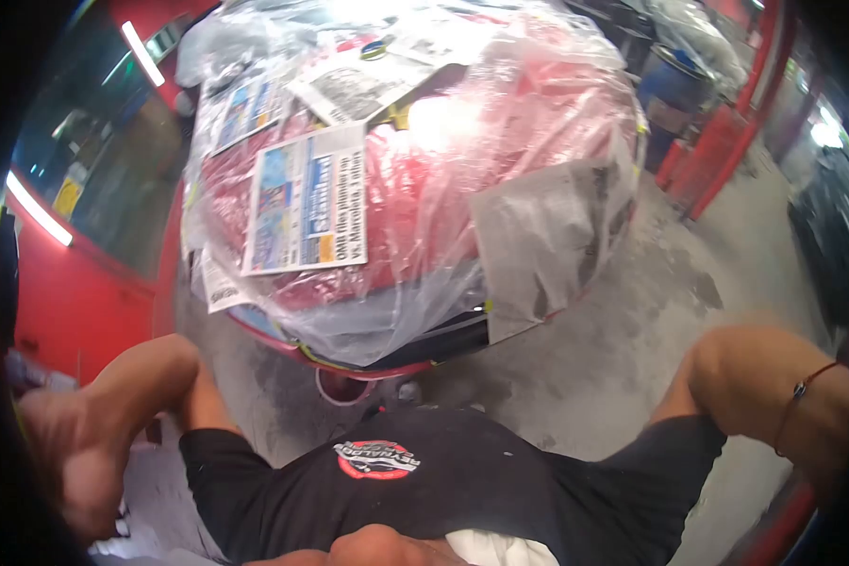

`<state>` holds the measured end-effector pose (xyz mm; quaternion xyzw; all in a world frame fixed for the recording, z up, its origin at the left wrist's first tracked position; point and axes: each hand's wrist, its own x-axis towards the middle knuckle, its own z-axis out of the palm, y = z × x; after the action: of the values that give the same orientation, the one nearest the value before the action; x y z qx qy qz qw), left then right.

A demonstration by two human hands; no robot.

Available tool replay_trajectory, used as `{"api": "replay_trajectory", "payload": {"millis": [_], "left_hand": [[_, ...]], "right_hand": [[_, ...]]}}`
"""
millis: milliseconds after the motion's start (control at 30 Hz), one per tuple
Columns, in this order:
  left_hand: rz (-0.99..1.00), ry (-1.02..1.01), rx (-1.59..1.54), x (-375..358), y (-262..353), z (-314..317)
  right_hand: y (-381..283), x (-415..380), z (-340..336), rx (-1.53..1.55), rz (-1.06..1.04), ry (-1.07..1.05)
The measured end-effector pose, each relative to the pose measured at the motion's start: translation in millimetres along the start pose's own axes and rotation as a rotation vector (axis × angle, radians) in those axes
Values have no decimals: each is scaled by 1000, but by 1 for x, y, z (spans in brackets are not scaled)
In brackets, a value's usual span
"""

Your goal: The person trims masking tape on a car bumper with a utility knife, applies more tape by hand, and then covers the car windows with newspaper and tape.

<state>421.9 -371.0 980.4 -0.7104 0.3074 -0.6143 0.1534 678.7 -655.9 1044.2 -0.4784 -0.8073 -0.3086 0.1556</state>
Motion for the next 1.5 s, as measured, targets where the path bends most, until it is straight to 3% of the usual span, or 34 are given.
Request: {"api": "replay_trajectory", "payload": {"millis": [33,67,100,167,233,267,300,333,367,400,433,467,533,633,733,867,933,967,1000,1033,1100,1167,1233,1300,1333,1367,1433,1500], "left_hand": [[-7,144,101,-16,-2,-10],[-53,183,242,-37,-8,-30],[-96,231,382,-75,-12,-45],[-496,-150,1038,-173,9,-17],[-1026,-247,206,-221,4,32],[-1175,-410,247,-260,6,56],[-1216,-617,275,-308,12,67],[-1193,-760,237,-351,18,76],[-1148,-888,199,-380,24,80],[-1135,-1107,264,-400,31,87],[-1130,-1223,238,-406,31,89],[-1094,-1095,230,-422,32,92],[-1040,-968,240,-434,26,96],[-883,-1113,279,-430,25,106],[-1171,-898,224,-417,15,113],[-1144,-842,278,-394,-9,110],[-1412,-716,331,-358,-21,110],[-1354,-456,292,-381,-37,114],[-1388,-343,313,-363,-49,111],[-1549,-218,218,-345,-61,108],[-1572,104,268,-314,-76,108],[-1357,482,-8,-278,-75,118],[-1484,64,128,-204,-37,93],[-1445,20,-61,-169,3,86],[-1432,30,-97,-159,24,87],[-1419,38,-134,-153,45,89],[-1290,366,-276,-145,78,99],[-1333,441,-385,-140,98,94]], "right_hand": [[5,-16,1,-15,44,143],[20,-40,45,-369,123,630],[37,-113,56,-52,349,544],[69,-259,78,550,893,516],[46,-215,218,480,1271,933],[32,-244,250,792,1163,572],[27,-274,303,396,1055,382],[-1,-256,326,821,1363,501],[-27,-254,355,688,1478,440],[-51,-251,366,821,1650,359],[-74,-276,401,889,1693,444],[-95,-265,410,1038,1807,540],[-123,-262,427,926,1849,387],[-137,-265,430,1037,1822,236],[-129,-267,424,992,1710,157],[-115,-252,423,985,1547,237],[-110,-235,414,988,1568,151],[-109,-224,412,988,1591,66],[-111,-216,414,997,1581,52],[-112,-209,419,1031,1513,81],[-115,-189,419,1069,1425,98],[-112,-166,409,946,1314,110],[-106,-155,406,910,1243,106],[-99,-129,384,655,1021,317],[-85,-129,384,458,814,361],[-82,-118,381,481,780,353],[-75,-90,368,210,693,603],[-71,-68,344,90,667,598]]}}
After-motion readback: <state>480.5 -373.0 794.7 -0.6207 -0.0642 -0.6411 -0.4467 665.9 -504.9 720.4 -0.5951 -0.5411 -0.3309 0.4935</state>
